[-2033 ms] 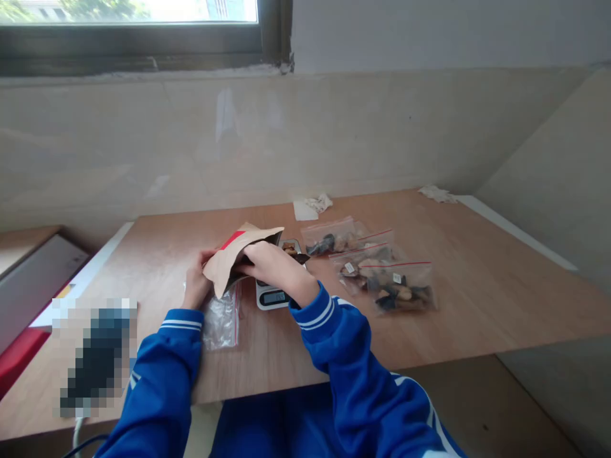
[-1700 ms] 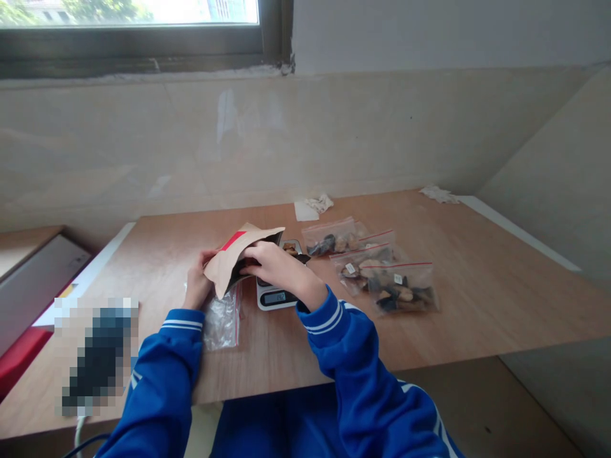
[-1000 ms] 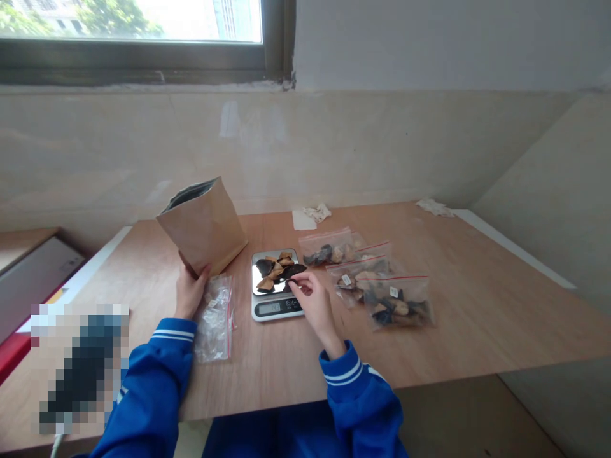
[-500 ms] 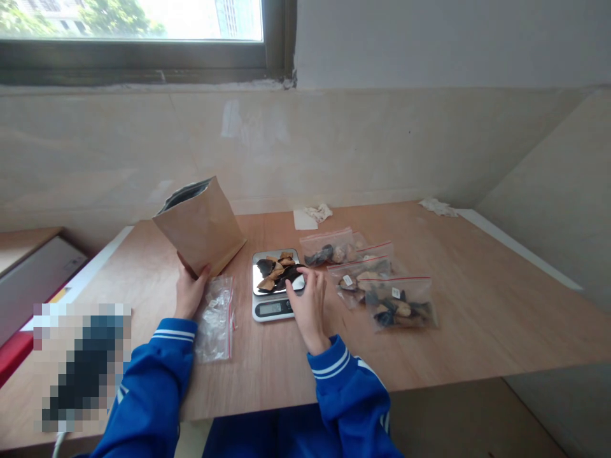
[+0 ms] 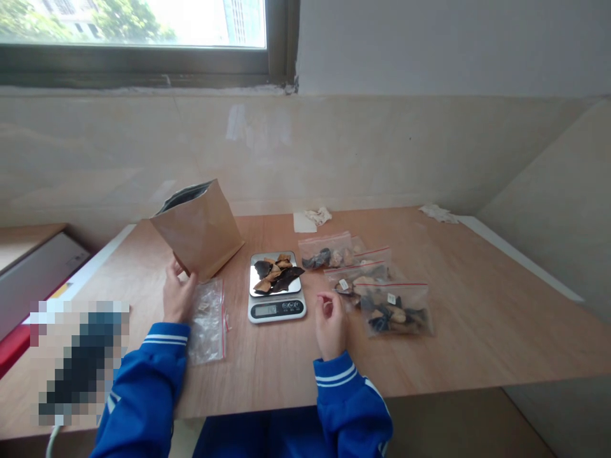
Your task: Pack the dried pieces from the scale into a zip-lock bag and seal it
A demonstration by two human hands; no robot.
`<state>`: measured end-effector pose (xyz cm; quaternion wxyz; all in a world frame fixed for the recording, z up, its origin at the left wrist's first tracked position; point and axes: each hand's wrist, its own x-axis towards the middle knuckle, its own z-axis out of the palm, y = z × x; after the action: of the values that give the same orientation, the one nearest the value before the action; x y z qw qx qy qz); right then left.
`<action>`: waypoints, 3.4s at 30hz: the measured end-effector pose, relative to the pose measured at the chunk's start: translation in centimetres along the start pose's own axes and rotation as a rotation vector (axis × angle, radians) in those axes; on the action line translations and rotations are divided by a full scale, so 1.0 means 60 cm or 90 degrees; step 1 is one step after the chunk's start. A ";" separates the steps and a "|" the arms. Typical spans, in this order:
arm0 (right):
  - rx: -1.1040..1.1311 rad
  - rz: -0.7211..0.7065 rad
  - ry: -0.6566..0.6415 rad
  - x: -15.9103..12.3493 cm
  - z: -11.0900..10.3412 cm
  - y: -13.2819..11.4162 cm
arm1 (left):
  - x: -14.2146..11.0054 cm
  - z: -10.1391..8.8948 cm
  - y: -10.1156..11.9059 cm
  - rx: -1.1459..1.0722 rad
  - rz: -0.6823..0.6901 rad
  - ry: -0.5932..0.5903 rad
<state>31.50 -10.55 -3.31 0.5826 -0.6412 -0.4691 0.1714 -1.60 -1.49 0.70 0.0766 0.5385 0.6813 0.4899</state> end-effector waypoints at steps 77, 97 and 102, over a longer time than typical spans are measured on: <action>0.116 0.014 -0.370 0.018 0.090 -0.210 | -0.133 0.049 0.124 -0.375 0.143 0.338; -0.312 -0.351 -0.269 0.021 0.050 -0.083 | -0.140 0.040 0.118 -0.348 0.146 0.146; -0.284 -0.378 -0.215 0.027 0.046 -0.088 | -0.136 0.039 0.113 -0.319 0.198 0.183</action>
<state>28.07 -8.28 1.31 0.3683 -0.5513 -0.7486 -0.0077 7.65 -7.13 1.17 0.0337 0.5258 0.4528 0.7193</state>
